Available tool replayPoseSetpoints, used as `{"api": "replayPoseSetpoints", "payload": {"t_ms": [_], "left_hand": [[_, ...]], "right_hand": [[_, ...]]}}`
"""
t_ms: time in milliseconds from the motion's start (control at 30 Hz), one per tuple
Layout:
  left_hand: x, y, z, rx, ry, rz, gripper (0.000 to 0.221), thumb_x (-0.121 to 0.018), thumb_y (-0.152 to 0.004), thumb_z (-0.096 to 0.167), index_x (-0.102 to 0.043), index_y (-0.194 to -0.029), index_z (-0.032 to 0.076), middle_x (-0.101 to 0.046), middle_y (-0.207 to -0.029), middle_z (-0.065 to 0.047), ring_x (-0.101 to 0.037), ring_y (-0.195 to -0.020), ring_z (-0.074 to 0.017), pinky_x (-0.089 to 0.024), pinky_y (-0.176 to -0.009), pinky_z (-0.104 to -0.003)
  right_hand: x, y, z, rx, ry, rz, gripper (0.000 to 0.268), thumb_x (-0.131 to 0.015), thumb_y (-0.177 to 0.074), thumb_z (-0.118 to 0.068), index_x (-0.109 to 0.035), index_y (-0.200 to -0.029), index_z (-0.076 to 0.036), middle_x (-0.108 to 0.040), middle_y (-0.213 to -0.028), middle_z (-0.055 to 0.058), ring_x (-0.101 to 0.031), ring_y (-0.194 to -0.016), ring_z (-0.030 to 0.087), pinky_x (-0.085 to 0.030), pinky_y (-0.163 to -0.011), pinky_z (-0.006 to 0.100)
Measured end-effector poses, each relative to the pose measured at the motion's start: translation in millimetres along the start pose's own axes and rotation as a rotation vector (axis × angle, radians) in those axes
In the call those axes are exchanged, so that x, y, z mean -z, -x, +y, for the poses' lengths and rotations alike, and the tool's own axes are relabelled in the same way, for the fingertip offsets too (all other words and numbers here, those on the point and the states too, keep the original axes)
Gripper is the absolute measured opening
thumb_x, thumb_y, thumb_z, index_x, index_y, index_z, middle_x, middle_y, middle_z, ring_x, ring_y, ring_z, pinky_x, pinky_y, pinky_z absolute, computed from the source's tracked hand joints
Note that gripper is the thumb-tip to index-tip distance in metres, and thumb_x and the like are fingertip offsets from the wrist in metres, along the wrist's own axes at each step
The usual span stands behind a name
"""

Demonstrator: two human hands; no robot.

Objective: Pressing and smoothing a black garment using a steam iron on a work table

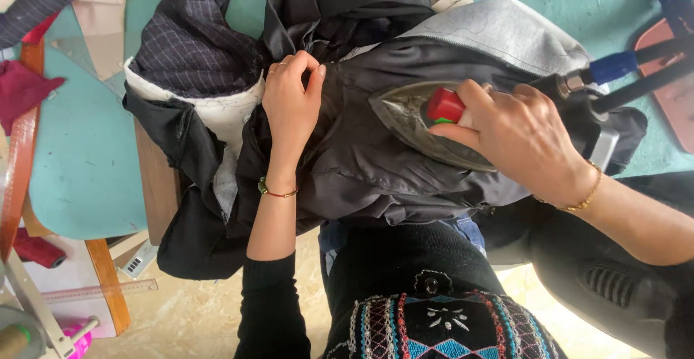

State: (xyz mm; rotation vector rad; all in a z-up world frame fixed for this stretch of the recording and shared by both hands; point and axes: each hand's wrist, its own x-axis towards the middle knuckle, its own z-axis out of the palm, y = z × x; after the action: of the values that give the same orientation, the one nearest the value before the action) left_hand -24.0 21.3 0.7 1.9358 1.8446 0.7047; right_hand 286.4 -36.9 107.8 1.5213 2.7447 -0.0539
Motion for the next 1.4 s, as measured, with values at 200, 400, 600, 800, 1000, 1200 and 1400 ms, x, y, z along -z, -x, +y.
{"api": "replayPoseSetpoints", "payload": {"t_ms": [200,400,600,800,1000,1200,1400], "left_hand": [[-5,0,-5,0.009,0.012,-0.006,0.018,-0.067,-0.098,0.020,-0.056,-0.086,0.014,-0.064,-0.083,-0.001,-0.058,-0.082,-0.0303,-0.045,-0.063,-0.045],[-2,-1,-6,-0.002,0.011,-0.018,0.017,-0.067,-0.098,0.021,-0.057,-0.086,0.015,-0.061,-0.080,-0.001,-0.056,-0.079,-0.0301,-0.043,-0.065,-0.045],[-1,-2,-8,0.018,0.063,-0.040,0.016,-0.064,-0.098,0.022,-0.057,-0.085,0.015,-0.063,-0.082,0.002,-0.057,-0.078,-0.0274,-0.043,-0.068,-0.043],[1,-4,-10,0.019,0.102,-0.062,0.017,-0.063,-0.098,0.024,-0.058,-0.084,0.015,-0.065,-0.083,0.001,-0.057,-0.077,-0.0276,-0.042,-0.068,-0.042],[9,-4,-1,0.084,0.136,-0.095,0.018,-0.062,-0.097,0.024,-0.057,-0.082,0.016,-0.063,-0.080,0.003,-0.054,-0.074,-0.0224,-0.043,-0.068,-0.038],[7,-5,-6,0.032,0.149,-0.076,0.018,-0.063,-0.098,0.022,-0.056,-0.082,0.015,-0.062,-0.079,0.002,-0.055,-0.075,-0.0231,-0.044,-0.069,-0.038],[8,-4,-5,0.042,0.177,-0.070,0.019,-0.062,-0.097,0.020,-0.054,-0.081,0.014,-0.063,-0.079,0.004,-0.057,-0.079,-0.0229,-0.045,-0.074,-0.037]], "right_hand": [[0,53,22,-0.106,-0.009,-0.078,0.054,-0.067,-0.100,-0.057,-0.057,-0.108,-0.005,-0.059,-0.056,-0.004,-0.060,-0.046,0.013,-0.048,-0.048,0.031],[-6,75,30,-0.166,0.129,-0.101,0.055,-0.064,-0.102,-0.065,-0.057,-0.104,-0.010,-0.048,-0.049,-0.004,-0.051,-0.043,0.013,-0.046,-0.052,0.030],[-1,52,15,-0.142,0.111,-0.066,0.056,-0.064,-0.103,-0.067,-0.055,-0.103,-0.011,-0.048,-0.050,-0.004,-0.053,-0.044,0.014,-0.050,-0.056,0.031],[-8,45,12,-0.104,0.178,-0.029,0.058,-0.065,-0.104,-0.070,-0.054,-0.102,-0.013,-0.046,-0.051,-0.005,-0.051,-0.045,0.014,-0.050,-0.060,0.029],[-7,36,6,-0.095,0.152,-0.013,0.057,-0.064,-0.105,-0.068,-0.055,-0.104,-0.011,-0.050,-0.053,-0.006,-0.054,-0.046,0.012,-0.050,-0.060,0.028],[-7,23,-2,-0.084,0.176,0.029,0.056,-0.063,-0.105,-0.069,-0.058,-0.107,-0.013,-0.051,-0.054,-0.005,-0.057,-0.050,0.017,-0.051,-0.062,0.030],[-9,15,-6,-0.072,0.165,0.043,0.059,-0.064,-0.107,-0.070,-0.053,-0.103,-0.012,-0.046,-0.053,-0.005,-0.051,-0.047,0.015,-0.049,-0.060,0.029]]}}
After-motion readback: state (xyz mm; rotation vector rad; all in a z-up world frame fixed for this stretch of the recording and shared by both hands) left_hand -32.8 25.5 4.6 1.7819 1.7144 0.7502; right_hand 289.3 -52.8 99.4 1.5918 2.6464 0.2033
